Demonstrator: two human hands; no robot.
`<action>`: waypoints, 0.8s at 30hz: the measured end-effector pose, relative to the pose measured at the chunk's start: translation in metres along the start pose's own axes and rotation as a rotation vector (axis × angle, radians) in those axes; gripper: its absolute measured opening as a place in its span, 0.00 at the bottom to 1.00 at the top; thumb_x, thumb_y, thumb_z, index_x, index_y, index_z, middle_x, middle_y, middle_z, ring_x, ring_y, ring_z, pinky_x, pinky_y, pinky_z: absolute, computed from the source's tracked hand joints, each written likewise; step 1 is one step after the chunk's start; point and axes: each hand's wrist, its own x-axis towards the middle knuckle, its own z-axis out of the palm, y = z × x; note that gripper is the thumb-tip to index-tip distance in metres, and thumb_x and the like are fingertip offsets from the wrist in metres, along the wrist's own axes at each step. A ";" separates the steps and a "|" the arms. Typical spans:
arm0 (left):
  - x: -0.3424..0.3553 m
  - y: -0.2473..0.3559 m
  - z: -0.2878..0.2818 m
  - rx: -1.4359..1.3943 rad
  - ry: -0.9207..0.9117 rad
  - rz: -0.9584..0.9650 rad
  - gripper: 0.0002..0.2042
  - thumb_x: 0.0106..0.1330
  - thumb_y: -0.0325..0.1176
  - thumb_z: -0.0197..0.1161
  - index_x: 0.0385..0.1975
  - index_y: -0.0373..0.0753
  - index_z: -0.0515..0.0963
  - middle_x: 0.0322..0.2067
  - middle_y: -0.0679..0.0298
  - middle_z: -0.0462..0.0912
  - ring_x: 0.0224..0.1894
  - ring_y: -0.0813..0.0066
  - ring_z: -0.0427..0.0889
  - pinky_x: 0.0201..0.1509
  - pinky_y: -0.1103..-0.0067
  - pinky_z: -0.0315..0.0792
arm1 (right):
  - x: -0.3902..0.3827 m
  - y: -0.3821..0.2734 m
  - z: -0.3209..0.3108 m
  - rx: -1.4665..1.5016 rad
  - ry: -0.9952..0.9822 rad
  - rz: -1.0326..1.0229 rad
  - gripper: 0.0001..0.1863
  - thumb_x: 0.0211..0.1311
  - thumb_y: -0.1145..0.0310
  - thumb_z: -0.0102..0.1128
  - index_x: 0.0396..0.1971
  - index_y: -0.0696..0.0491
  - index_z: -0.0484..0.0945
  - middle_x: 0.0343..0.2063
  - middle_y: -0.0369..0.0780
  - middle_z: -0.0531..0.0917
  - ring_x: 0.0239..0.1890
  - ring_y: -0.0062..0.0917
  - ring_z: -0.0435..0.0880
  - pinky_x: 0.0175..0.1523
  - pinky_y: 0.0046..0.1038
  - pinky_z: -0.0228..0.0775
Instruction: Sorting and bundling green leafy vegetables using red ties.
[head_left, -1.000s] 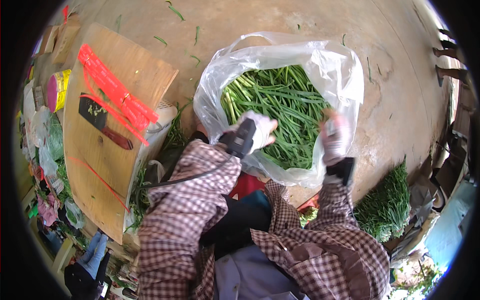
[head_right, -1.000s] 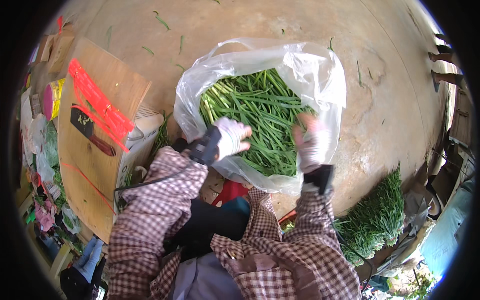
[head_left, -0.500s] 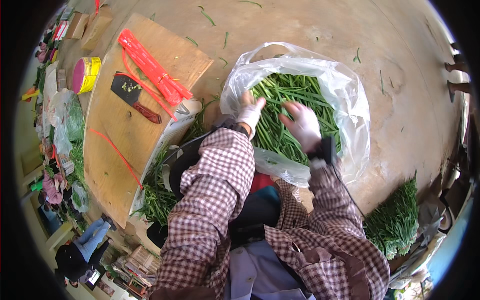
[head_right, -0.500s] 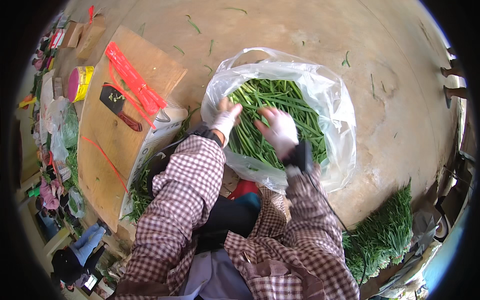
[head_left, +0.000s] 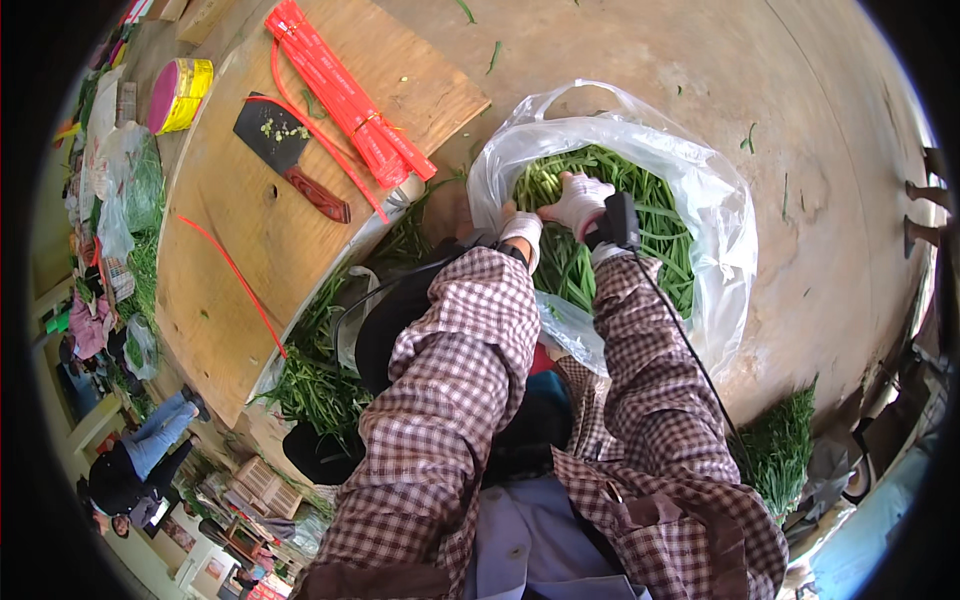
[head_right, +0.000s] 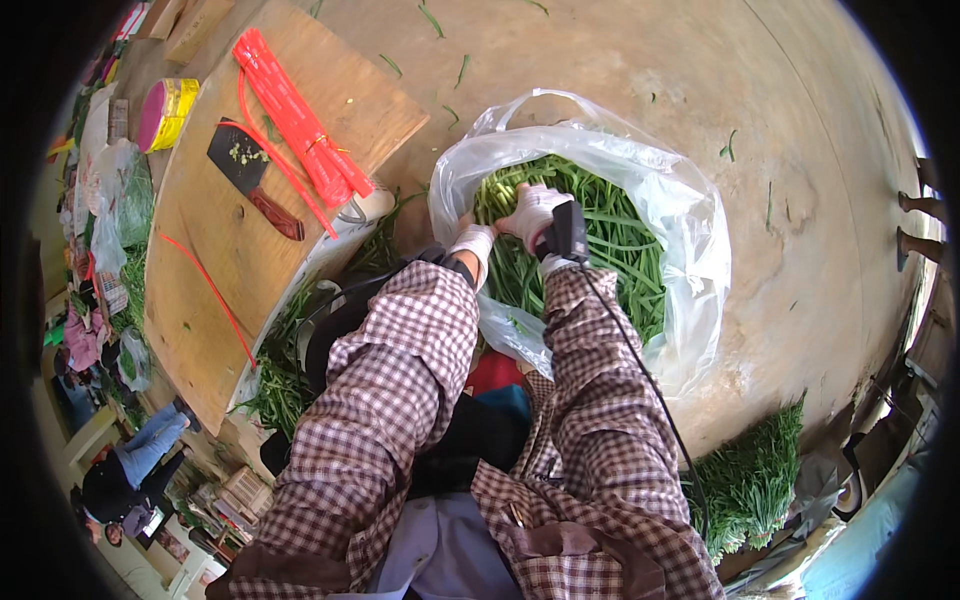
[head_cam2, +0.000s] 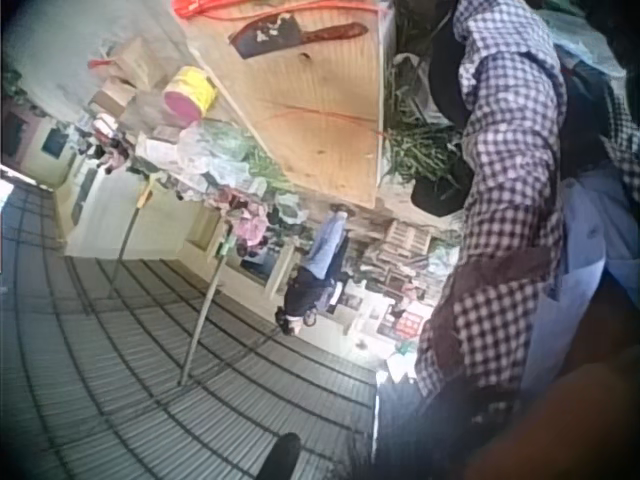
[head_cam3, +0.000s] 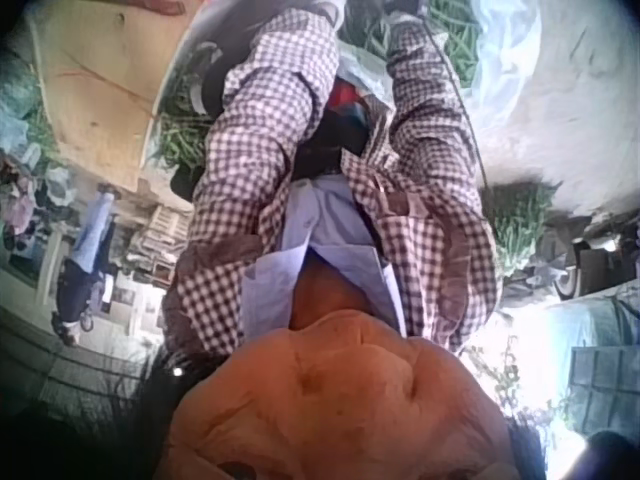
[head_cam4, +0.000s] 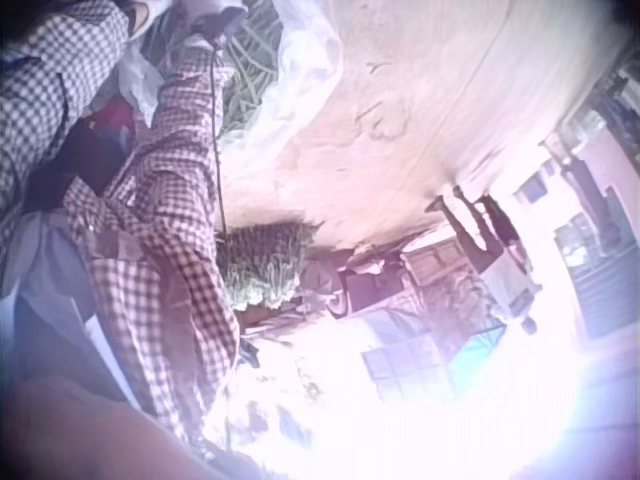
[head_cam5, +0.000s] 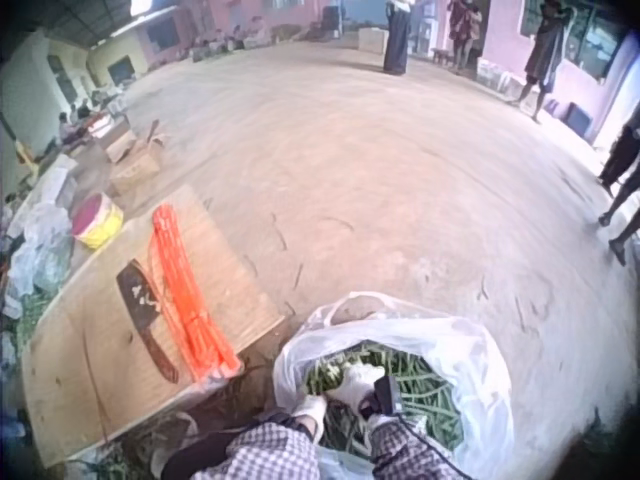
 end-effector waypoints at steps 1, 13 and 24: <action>0.004 -0.001 -0.001 -0.152 -0.034 -0.009 0.14 0.52 0.33 0.61 0.39 0.37 0.78 0.34 0.57 0.81 0.38 0.63 0.79 0.43 0.74 0.71 | 0.002 0.003 0.000 -0.047 0.063 -0.071 0.37 0.37 0.41 0.66 0.45 0.53 0.75 0.48 0.43 0.76 0.52 0.35 0.75 0.54 0.34 0.67; -0.012 0.023 -0.019 -0.133 -0.429 0.101 0.33 0.32 0.22 0.68 0.48 0.38 0.71 0.42 0.59 0.79 0.47 0.63 0.75 0.51 0.76 0.69 | -0.040 0.046 0.007 0.561 0.151 -0.216 0.57 0.32 0.55 0.77 0.62 0.63 0.53 0.59 0.51 0.62 0.61 0.40 0.64 0.62 0.30 0.60; -0.042 0.035 -0.033 -0.341 -0.743 0.165 0.29 0.44 0.23 0.63 0.52 0.37 0.69 0.43 0.61 0.77 0.46 0.68 0.74 0.54 0.80 0.64 | -0.080 0.038 0.011 0.523 0.349 -0.056 0.55 0.24 0.54 0.79 0.59 0.52 0.60 0.54 0.47 0.68 0.52 0.43 0.73 0.54 0.34 0.69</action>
